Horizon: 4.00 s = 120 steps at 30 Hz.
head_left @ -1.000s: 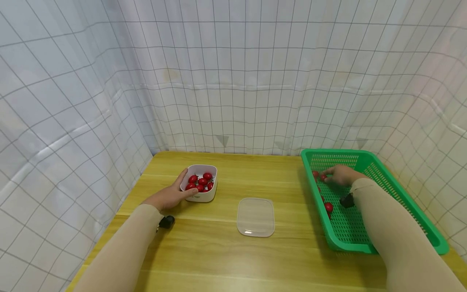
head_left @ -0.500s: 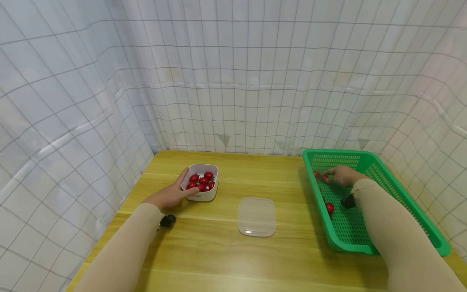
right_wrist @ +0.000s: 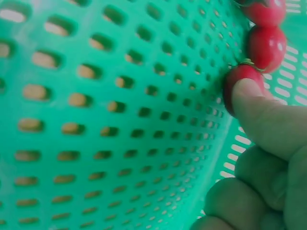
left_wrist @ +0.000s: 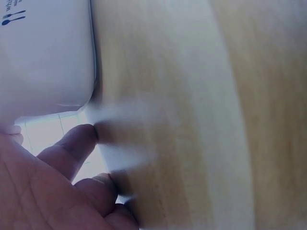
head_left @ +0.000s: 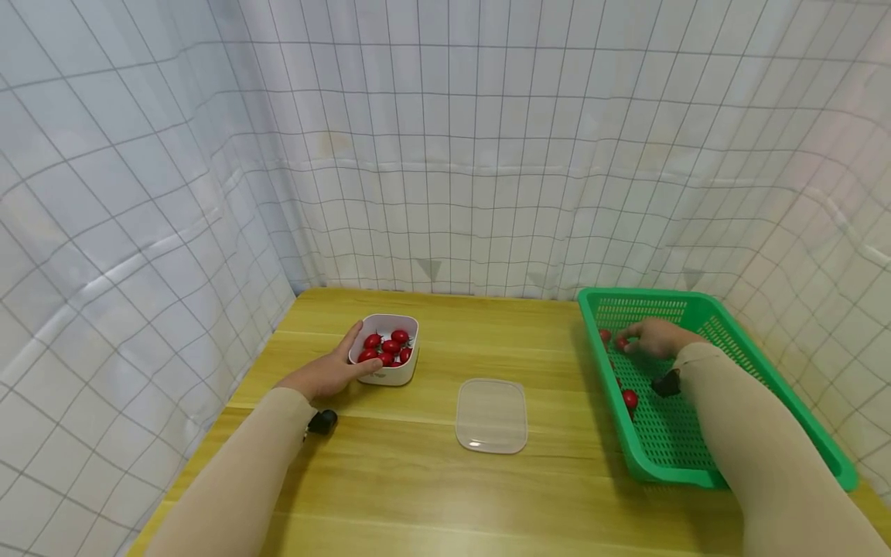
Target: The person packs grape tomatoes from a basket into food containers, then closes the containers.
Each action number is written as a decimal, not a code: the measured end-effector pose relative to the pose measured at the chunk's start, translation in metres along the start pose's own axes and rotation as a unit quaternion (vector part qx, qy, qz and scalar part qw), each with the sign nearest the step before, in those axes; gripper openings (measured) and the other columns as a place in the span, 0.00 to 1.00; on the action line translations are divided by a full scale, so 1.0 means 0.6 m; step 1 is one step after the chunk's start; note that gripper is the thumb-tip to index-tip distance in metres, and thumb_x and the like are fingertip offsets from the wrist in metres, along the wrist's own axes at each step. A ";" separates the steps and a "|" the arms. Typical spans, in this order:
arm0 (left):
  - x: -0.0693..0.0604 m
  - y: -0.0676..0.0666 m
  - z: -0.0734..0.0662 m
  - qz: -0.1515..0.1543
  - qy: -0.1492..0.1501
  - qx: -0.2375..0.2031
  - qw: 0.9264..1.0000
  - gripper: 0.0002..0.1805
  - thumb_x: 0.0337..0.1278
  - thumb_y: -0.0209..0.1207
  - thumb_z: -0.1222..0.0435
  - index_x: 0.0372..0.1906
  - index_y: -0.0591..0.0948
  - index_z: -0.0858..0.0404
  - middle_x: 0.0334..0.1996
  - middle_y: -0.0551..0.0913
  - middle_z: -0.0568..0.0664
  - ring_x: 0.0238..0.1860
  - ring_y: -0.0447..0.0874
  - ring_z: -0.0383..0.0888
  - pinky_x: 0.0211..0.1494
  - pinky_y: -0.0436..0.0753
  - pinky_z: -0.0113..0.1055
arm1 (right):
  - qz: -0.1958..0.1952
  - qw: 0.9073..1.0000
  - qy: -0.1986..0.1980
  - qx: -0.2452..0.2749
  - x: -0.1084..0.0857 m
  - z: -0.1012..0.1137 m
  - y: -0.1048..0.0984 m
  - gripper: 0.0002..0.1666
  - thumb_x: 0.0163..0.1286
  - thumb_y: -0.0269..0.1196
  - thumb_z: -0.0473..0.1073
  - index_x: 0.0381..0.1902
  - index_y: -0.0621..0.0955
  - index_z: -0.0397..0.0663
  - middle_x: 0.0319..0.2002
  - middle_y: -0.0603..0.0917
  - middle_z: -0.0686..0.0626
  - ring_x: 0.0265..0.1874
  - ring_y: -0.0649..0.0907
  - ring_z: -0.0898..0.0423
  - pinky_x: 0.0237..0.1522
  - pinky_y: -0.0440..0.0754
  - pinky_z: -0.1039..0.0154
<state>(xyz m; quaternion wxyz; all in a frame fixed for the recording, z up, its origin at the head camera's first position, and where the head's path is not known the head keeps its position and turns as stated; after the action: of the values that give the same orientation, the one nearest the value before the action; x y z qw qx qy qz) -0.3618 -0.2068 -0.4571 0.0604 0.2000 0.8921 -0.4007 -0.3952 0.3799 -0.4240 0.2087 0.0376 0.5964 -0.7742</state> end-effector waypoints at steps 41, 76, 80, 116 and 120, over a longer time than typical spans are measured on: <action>0.005 0.000 0.007 -0.003 0.002 -0.012 1.000 0.60 0.70 0.55 0.33 0.86 0.28 0.47 0.85 0.44 0.67 0.82 0.53 0.72 0.81 0.56 0.70 | -0.015 0.985 -0.169 0.033 0.105 0.510 -0.060 0.22 0.82 0.59 0.47 0.70 0.81 0.55 0.48 0.91 0.52 0.23 0.66 0.59 0.32 0.67 0.61; 0.004 -0.001 0.007 0.005 0.003 -0.003 1.000 0.61 0.70 0.53 0.31 0.85 0.26 0.49 0.85 0.44 0.68 0.82 0.53 0.72 0.81 0.55 0.70 | 0.009 0.974 -0.227 0.026 0.155 0.669 0.047 0.23 0.81 0.61 0.48 0.70 0.82 0.55 0.64 0.86 0.49 0.51 0.83 0.56 0.55 0.83 0.59; 0.005 -0.001 0.007 0.003 0.009 0.000 1.000 0.62 0.69 0.53 0.30 0.85 0.27 0.50 0.85 0.44 0.68 0.82 0.52 0.72 0.81 0.54 0.70 | 0.014 0.973 -0.230 0.029 0.154 0.673 0.048 0.23 0.81 0.62 0.48 0.70 0.82 0.55 0.66 0.85 0.49 0.55 0.84 0.56 0.59 0.83 0.57; 0.006 0.000 0.004 0.003 0.004 0.010 1.000 0.60 0.71 0.52 0.32 0.86 0.27 0.49 0.85 0.42 0.69 0.81 0.54 0.73 0.81 0.57 0.69 | -0.160 0.975 -0.109 0.110 0.023 0.400 -0.160 0.28 0.82 0.59 0.54 0.77 0.74 0.63 0.15 0.74 0.51 0.48 0.83 0.38 0.38 0.76 0.54; 0.005 0.000 0.004 0.004 0.001 0.012 1.000 0.60 0.70 0.52 0.31 0.85 0.26 0.48 0.85 0.41 0.69 0.81 0.53 0.73 0.80 0.56 0.70 | -0.174 0.975 -0.078 0.115 0.001 0.320 -0.171 0.28 0.84 0.57 0.53 0.77 0.74 0.60 0.23 0.80 0.42 0.56 0.83 0.37 0.35 0.74 0.54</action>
<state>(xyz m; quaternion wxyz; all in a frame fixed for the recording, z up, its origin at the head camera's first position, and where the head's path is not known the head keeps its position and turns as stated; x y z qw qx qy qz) -0.3646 -0.2075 -0.4597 0.0593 0.2049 0.8866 -0.4105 -0.3969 0.2202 -0.2763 0.1106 -0.1037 0.4822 -0.8629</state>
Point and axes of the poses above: each hand's wrist, its own x-axis towards the middle knuckle, its own y-axis out of the palm, z = x × y, the point moved 6 cm from there along x, towards the middle knuckle
